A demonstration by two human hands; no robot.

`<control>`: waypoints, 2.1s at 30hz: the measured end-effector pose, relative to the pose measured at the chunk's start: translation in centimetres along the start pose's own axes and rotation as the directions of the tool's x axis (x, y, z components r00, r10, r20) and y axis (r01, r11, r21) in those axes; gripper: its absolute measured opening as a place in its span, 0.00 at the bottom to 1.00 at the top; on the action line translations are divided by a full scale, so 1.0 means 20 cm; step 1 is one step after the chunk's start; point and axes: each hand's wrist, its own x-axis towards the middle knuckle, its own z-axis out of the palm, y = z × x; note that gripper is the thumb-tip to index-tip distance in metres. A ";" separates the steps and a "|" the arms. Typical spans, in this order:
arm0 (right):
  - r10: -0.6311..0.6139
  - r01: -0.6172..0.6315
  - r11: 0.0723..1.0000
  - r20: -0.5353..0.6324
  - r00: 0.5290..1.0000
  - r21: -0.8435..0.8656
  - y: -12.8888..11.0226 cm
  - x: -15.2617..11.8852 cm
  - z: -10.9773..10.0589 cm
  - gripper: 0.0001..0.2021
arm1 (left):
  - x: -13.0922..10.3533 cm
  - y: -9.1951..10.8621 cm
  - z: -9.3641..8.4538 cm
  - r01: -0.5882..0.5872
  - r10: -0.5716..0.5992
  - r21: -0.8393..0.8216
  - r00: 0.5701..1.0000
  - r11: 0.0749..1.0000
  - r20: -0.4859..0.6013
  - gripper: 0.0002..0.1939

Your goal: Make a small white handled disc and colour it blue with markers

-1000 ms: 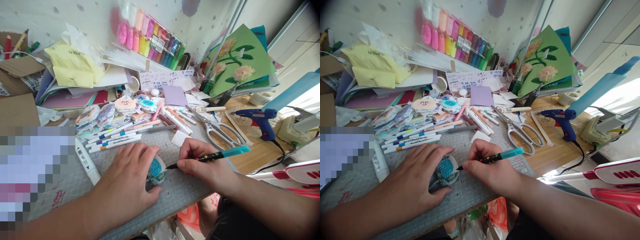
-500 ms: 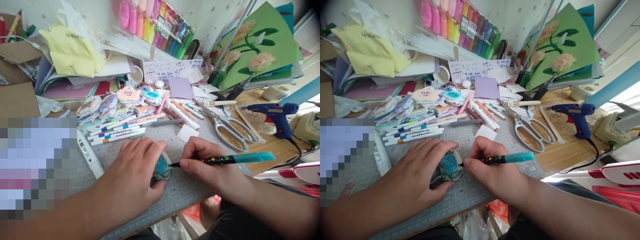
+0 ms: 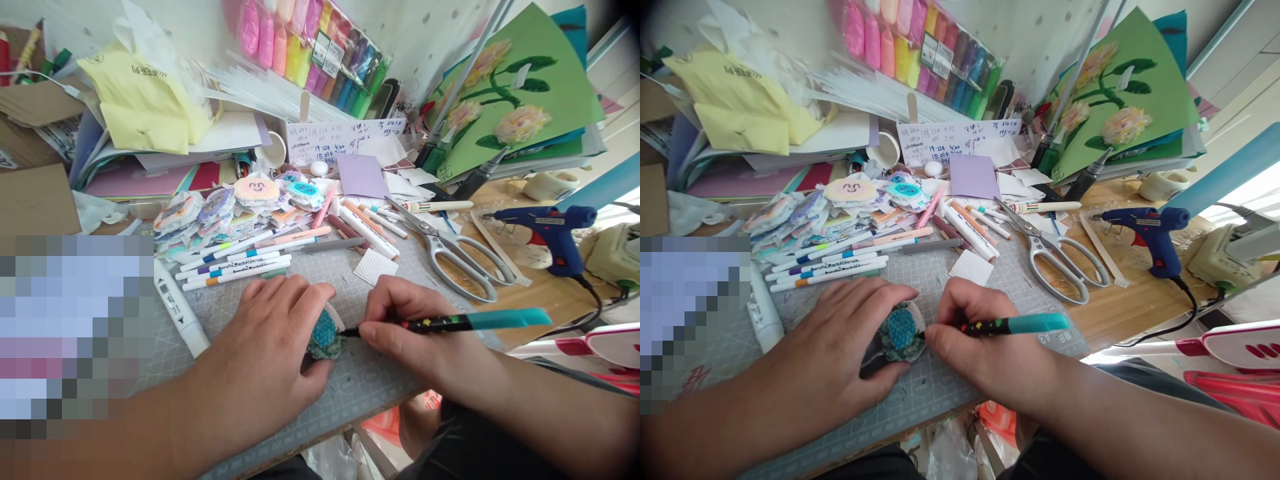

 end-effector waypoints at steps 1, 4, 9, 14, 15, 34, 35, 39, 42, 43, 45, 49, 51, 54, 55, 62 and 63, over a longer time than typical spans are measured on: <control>0.005 -0.005 1.000 -0.031 1.000 -0.007 0.00 0.00 0.00 0.10 | 0.00 0.00 0.00 0.001 -0.001 -0.003 1.000 1.000 0.001 0.23; 0.027 -0.027 1.000 -0.008 1.000 0.013 0.00 0.00 0.00 0.10 | 0.01 0.00 0.00 0.003 -0.003 -0.005 1.000 1.000 0.002 0.23; 0.042 -0.042 0.999 -0.025 0.999 0.006 -0.01 0.00 -0.01 0.09 | 0.01 0.01 0.00 -0.008 0.008 -0.004 1.000 1.000 -0.013 0.23; 0.038 -0.040 0.999 0.049 0.998 0.033 -0.01 0.01 -0.01 0.09 | 0.00 0.00 0.01 -0.009 0.009 -0.018 1.000 1.000 -0.014 0.23; 0.033 -0.034 0.999 0.026 0.999 0.025 -0.01 0.01 -0.01 0.09 | 0.00 0.00 0.01 -0.011 0.011 -0.023 1.000 1.000 -0.018 0.24; 0.056 -0.057 0.997 0.031 0.998 0.046 0.00 0.00 -0.02 0.09 | 0.00 -0.01 0.01 -0.005 0.004 -0.025 1.000 1.000 -0.018 0.23; 0.056 -0.057 0.997 0.035 0.998 0.048 -0.01 0.01 -0.02 0.09 | 0.00 -0.01 0.01 -0.003 0.003 -0.027 1.000 1.000 -0.018 0.23; 0.046 -0.046 0.999 -0.011 0.999 0.028 0.00 0.01 -0.03 0.09 | 0.00 -0.01 0.01 -0.011 0.010 -0.028 0.999 1.000 -0.031 0.24; 0.065 -0.066 0.996 0.022 0.998 0.052 0.00 0.01 -0.03 0.09 | 0.00 -0.01 0.02 -0.013 0.012 -0.022 0.999 1.000 -0.033 0.24; 0.065 -0.065 0.996 0.010 0.998 0.053 0.00 0.01 -0.03 0.09 | 0.00 -0.01 0.01 -0.016 0.016 -0.021 0.999 1.000 -0.034 0.24; 0.057 -0.056 0.997 -0.012 0.998 0.058 0.00 0.01 -0.03 0.09 | 0.00 -0.01 0.01 -0.023 0.023 -0.014 0.999 1.000 -0.036 0.23; 0.065 -0.068 0.995 0.036 0.997 0.076 0.01 0.01 -0.03 0.10 | 0.01 -0.01 0.01 -0.027 0.027 0.001 0.999 1.000 -0.037 0.24; 0.065 -0.065 0.995 -0.004 0.998 0.071 0.01 0.00 -0.03 0.09 | 0.01 -0.01 0.02 -0.027 0.027 -0.001 0.999 1.000 -0.039 0.24; 0.074 -0.074 0.995 -0.002 0.997 0.074 0.01 0.00 -0.04 0.08 | 0.01 -0.01 0.02 -0.023 0.023 0.000 0.999 1.000 -0.043 0.24; 0.077 -0.078 0.994 0.014 0.997 0.073 0.01 0.00 -0.04 0.09 | 0.01 -0.01 0.02 -0.023 0.023 0.001 0.999 1.000 -0.045 0.24; 0.075 -0.075 0.994 0.003 0.997 0.077 0.00 0.01 -0.04 0.10 | 0.01 0.00 0.01 -0.018 0.018 -0.005 1.000 1.000 -0.021 0.22; 0.083 -0.084 0.993 0.014 0.996 0.080 0.00 0.01 -0.04 0.10 | 0.01 0.00 0.01 -0.020 0.019 -0.004 1.000 1.000 -0.020 0.22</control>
